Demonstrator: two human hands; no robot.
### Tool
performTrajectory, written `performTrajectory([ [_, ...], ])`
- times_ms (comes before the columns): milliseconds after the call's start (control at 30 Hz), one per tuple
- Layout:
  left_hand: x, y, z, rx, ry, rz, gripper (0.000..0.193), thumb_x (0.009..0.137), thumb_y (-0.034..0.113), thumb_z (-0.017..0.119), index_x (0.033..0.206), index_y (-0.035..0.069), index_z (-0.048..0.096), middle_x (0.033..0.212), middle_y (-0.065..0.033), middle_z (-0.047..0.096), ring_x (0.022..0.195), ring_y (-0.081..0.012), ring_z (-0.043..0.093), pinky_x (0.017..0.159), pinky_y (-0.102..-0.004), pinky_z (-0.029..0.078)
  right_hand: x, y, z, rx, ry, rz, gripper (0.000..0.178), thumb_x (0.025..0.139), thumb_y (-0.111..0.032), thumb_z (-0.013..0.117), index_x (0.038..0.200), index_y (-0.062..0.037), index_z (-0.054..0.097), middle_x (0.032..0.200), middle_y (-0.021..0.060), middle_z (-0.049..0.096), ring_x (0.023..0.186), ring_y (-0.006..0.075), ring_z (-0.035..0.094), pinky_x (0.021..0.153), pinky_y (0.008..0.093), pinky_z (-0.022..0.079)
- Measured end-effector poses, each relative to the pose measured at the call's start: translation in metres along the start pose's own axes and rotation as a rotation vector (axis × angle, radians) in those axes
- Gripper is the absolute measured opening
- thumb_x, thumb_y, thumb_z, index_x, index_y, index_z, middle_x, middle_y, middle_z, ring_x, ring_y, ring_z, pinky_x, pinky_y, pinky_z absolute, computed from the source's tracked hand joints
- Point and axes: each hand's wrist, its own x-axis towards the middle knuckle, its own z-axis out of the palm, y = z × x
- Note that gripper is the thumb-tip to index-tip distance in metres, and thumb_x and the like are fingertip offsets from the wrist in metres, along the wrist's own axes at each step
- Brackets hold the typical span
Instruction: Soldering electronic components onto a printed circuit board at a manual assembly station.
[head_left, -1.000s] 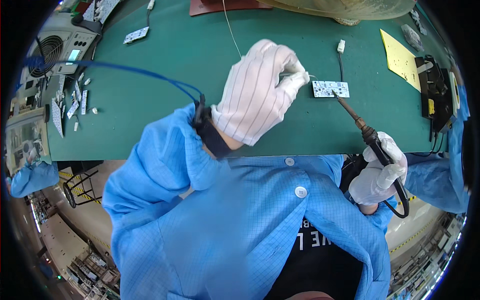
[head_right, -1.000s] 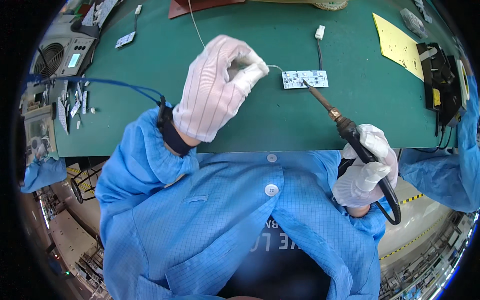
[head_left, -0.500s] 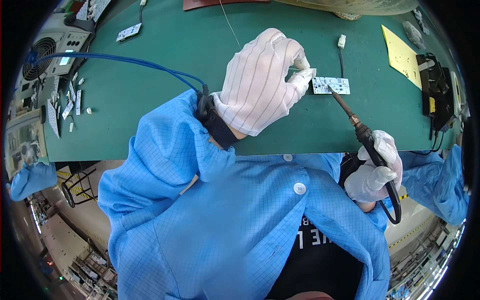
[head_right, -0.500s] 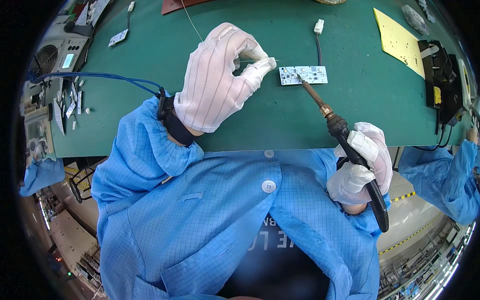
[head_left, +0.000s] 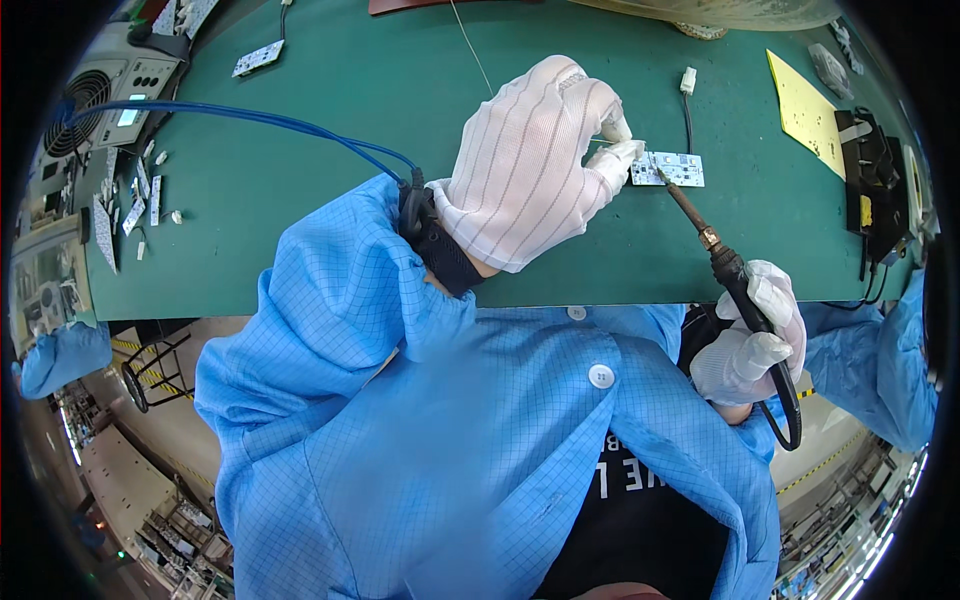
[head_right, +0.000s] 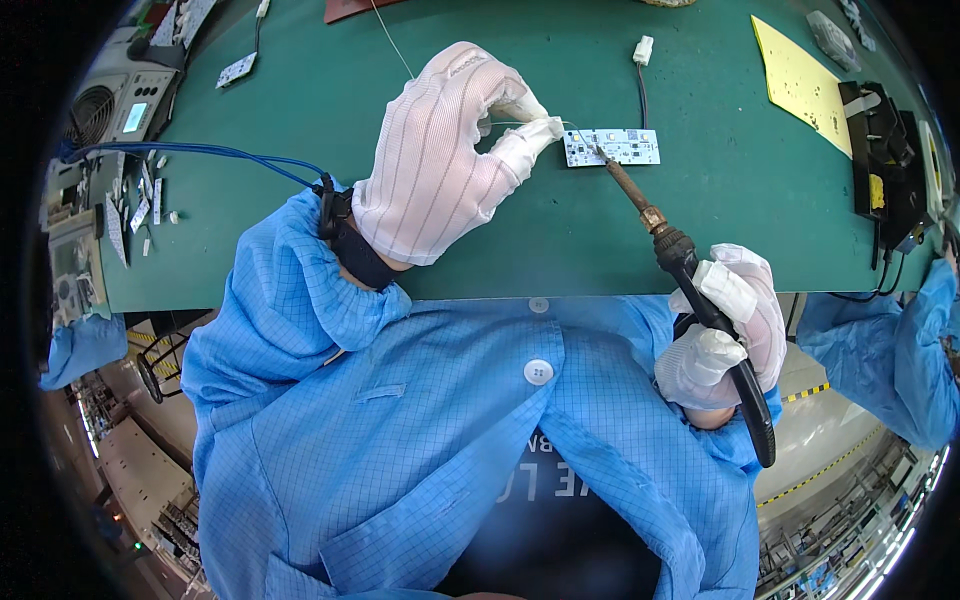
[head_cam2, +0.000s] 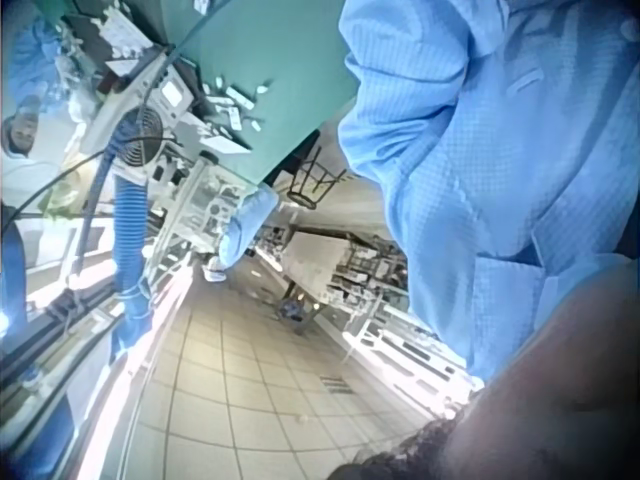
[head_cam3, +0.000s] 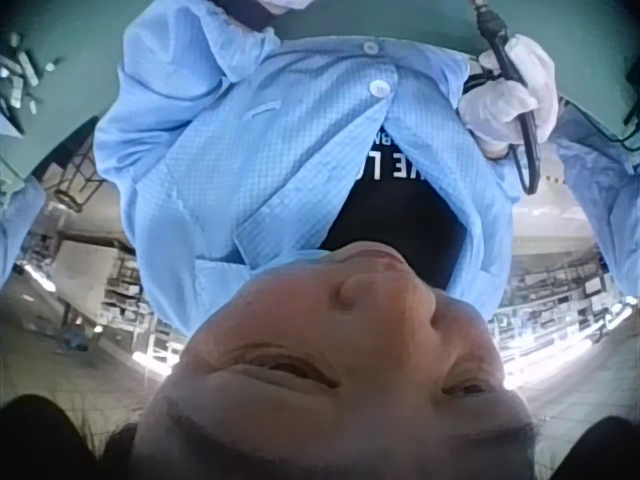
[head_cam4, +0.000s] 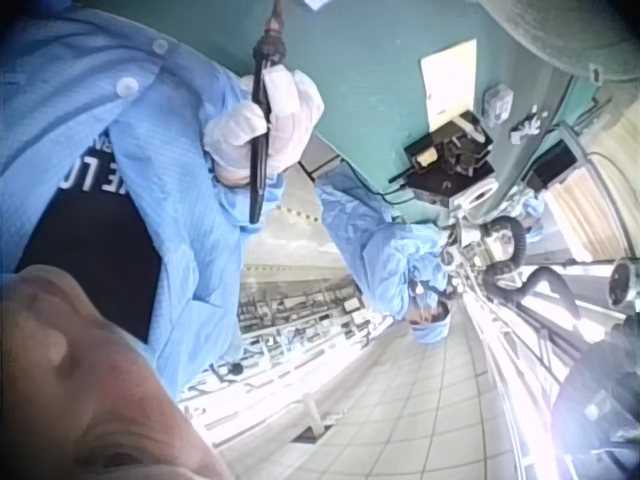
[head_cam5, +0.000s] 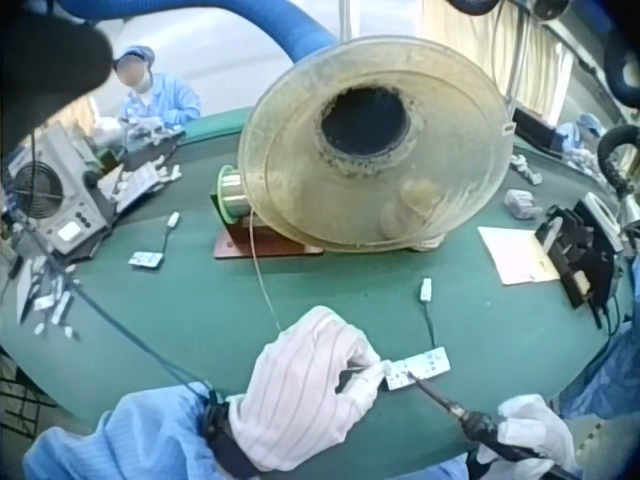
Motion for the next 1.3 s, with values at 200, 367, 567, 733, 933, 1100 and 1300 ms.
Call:
performTrajectory([
  [200, -0.001, 0.001, 0.002, 0.011, 0.007, -0.014, 0.022, 0.074, 0.014, 0.081, 0.084, 0.006, 0.062, 0.081, -0.0062, 0.061, 0.073, -0.0254, 0.059, 0.061, -0.0363, 0.049, 0.002, -0.003, 0.001, -0.021, 0.004, -0.002, 0.054, 0.105, -0.045, 0.044, 0.103, 0.0041, 0.065, 0.059, 0.0075, 0.059, 0.061, 0.0222, 0.059, 0.075, 0.0458, 0.052],
  [367, 0.000, 0.000, 0.002, 0.023, 0.000, 0.014, 0.023, 0.074, 0.015, 0.081, 0.084, 0.007, 0.062, 0.081, -0.0060, 0.061, 0.075, -0.0254, 0.060, 0.065, -0.0372, 0.050, 0.007, -0.006, 0.004, 0.029, 0.035, 0.022, 0.054, 0.104, -0.045, 0.045, 0.104, 0.0054, 0.065, 0.059, 0.0078, 0.058, 0.059, 0.0208, 0.057, 0.071, 0.0423, 0.051],
  [567, -0.001, -0.002, 0.003, 0.023, -0.021, 0.005, 0.024, 0.074, 0.015, 0.081, 0.086, 0.009, 0.061, 0.081, -0.0047, 0.062, 0.078, -0.0248, 0.061, 0.067, -0.0371, 0.050, 0.014, -0.020, -0.001, 0.080, 0.023, 0.204, 0.056, 0.104, -0.046, 0.047, 0.108, 0.0079, 0.064, 0.067, 0.0113, 0.062, 0.064, 0.0212, 0.059, 0.072, 0.0387, 0.052],
  [733, -0.001, -0.004, 0.006, 0.029, 0.014, 0.047, 0.024, 0.074, 0.015, 0.080, 0.086, 0.009, 0.060, 0.081, -0.0044, 0.061, 0.077, -0.0247, 0.061, 0.066, -0.0361, 0.051, 0.017, -0.026, -0.001, 0.082, 0.023, 0.239, 0.055, 0.104, -0.044, 0.048, 0.109, 0.0081, 0.064, 0.070, 0.0129, 0.063, 0.068, 0.0213, 0.061, 0.072, 0.0364, 0.053],
  [933, -0.001, -0.004, 0.005, 0.012, -0.009, 0.031, 0.024, 0.075, 0.015, 0.080, 0.086, 0.008, 0.060, 0.081, -0.0052, 0.061, 0.076, -0.0250, 0.061, 0.066, -0.0363, 0.051, 0.017, -0.027, 0.000, 0.103, 0.044, 0.237, 0.053, 0.104, -0.042, 0.049, 0.110, 0.0085, 0.063, 0.071, 0.0136, 0.064, 0.069, 0.0211, 0.062, 0.072, 0.0356, 0.053],
  [1100, 0.000, -0.003, 0.004, 0.011, -0.009, 0.019, 0.024, 0.075, 0.016, 0.080, 0.086, 0.007, 0.060, 0.082, -0.0063, 0.061, 0.076, -0.0261, 0.061, 0.066, -0.0371, 0.051, 0.015, -0.028, 0.001, 0.085, 0.064, 0.249, 0.053, 0.104, -0.042, 0.049, 0.110, 0.0090, 0.063, 0.070, 0.0132, 0.064, 0.069, 0.0208, 0.061, 0.073, 0.0359, 0.053],
  [1300, 0.000, -0.002, 0.003, 0.006, -0.008, 0.025, 0.024, 0.076, 0.016, 0.080, 0.087, 0.007, 0.061, 0.082, -0.0067, 0.061, 0.076, -0.0272, 0.061, 0.066, -0.0376, 0.051, 0.014, -0.026, 0.000, 0.125, 0.064, 0.256, 0.055, 0.103, -0.044, 0.051, 0.109, 0.0093, 0.064, 0.068, 0.0125, 0.063, 0.068, 0.0203, 0.060, 0.072, 0.0360, 0.052],
])
